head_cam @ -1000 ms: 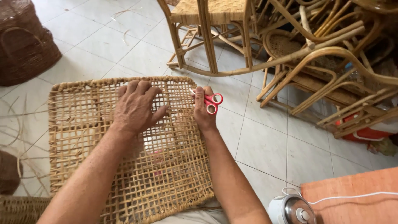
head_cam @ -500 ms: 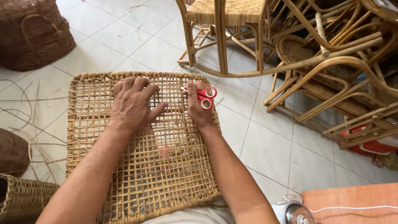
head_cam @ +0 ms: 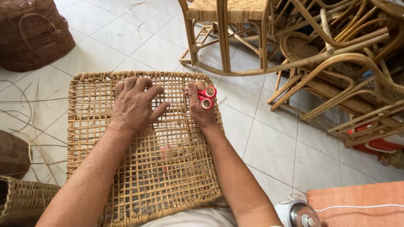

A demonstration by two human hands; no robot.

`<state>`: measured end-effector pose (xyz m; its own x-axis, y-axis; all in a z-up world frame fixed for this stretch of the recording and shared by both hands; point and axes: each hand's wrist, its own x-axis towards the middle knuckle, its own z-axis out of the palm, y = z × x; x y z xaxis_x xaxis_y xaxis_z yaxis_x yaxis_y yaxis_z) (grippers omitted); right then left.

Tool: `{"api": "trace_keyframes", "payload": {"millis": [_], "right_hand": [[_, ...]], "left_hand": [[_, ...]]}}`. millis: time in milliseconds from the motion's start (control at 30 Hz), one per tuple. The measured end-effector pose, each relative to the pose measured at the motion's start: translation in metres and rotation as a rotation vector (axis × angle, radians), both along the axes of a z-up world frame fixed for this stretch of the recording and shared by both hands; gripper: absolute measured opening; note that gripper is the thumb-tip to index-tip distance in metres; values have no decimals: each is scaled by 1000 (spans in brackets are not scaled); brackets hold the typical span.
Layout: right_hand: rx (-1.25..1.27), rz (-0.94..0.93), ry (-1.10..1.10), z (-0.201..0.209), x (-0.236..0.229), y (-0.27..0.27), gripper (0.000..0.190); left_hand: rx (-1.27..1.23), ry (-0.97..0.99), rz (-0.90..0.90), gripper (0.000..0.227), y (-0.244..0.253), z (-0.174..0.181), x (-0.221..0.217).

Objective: Inspecting a woven rattan panel and trimming loose ends with scissors to finish the piece.

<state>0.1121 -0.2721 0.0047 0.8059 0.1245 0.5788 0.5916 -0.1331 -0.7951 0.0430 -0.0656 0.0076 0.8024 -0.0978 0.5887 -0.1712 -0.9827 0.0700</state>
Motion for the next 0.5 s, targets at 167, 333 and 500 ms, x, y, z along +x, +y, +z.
{"api": "trace_keyframes", "payload": {"millis": [167,333,500], "right_hand": [[1,0,6,-1,-1,-1,31],[25,8,20,0,-3,-3,30],[24,27,15,8,-11,-4,31]], "left_hand": [[18,7,9,41,0,0,0],[6,3,6,41,-1,0,0],[18,-23,40,51,0,-4,2]]}}
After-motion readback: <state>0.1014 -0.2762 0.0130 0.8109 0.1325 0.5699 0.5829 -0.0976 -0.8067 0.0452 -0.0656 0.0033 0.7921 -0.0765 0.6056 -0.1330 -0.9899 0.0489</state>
